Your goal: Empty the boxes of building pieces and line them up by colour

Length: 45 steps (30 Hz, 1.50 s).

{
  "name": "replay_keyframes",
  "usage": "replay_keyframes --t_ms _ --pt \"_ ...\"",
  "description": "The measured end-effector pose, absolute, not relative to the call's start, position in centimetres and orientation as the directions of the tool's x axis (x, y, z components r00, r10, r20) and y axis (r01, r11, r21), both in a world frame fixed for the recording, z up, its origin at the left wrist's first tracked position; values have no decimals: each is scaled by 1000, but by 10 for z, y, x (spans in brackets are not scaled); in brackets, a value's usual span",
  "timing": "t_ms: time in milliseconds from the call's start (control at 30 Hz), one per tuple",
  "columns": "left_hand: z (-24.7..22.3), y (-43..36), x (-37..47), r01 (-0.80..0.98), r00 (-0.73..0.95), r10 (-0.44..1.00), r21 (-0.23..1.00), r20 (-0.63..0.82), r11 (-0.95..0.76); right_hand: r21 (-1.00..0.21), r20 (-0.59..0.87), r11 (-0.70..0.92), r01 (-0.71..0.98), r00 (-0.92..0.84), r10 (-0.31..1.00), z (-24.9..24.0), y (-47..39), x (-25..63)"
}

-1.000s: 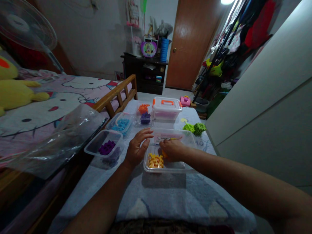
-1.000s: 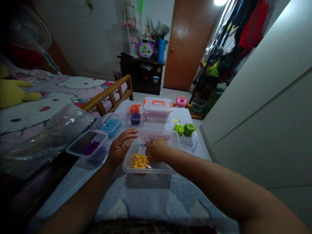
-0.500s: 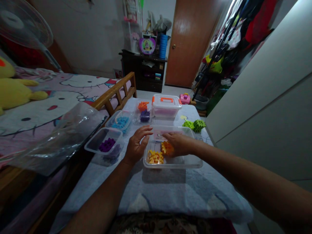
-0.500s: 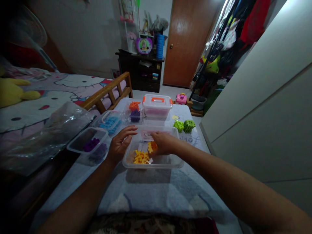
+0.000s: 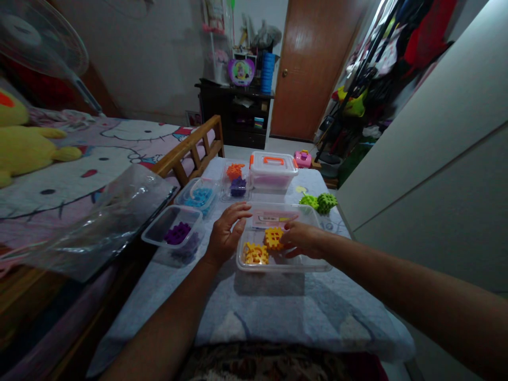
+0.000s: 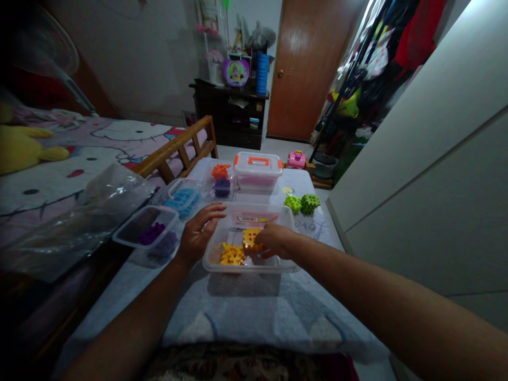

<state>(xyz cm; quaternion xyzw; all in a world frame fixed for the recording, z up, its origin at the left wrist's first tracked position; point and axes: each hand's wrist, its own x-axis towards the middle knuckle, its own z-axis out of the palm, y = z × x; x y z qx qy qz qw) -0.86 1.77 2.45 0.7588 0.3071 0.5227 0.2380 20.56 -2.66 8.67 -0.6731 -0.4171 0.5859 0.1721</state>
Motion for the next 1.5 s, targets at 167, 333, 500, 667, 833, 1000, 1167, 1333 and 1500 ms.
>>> replay_keyframes --t_ms 167,333,500,667,833,1000,1167,1333,1500 --pt "25 18 -8 221 262 713 679 650 -700 -670 -724 -712 211 29 689 92 -21 194" --pt "25 18 -9 226 269 719 684 641 -694 -682 -717 -713 165 42 696 92 -16 182" --pt "25 18 -9 232 271 726 689 632 -687 -688 -703 -697 204 54 709 87 -11 174" --pt "26 18 -9 240 269 732 692 626 -680 -722 -678 -663 197 -7 735 83 -7 170" --pt "26 18 -9 259 271 747 701 607 -664 -729 -665 -638 247 -36 746 92 -10 172" --pt "24 18 -10 260 278 739 693 613 -673 -785 -486 -341 518 -172 857 141 -10 211" --pt "21 18 -12 273 276 749 698 602 -662 -693 -215 43 720 -264 940 174 14 289" --pt "18 21 -13 254 276 740 696 613 -672 -74 -133 16 997 -26 991 125 45 334" --pt "17 22 -13 240 277 738 699 616 -674 148 -190 70 986 -41 981 78 59 338"
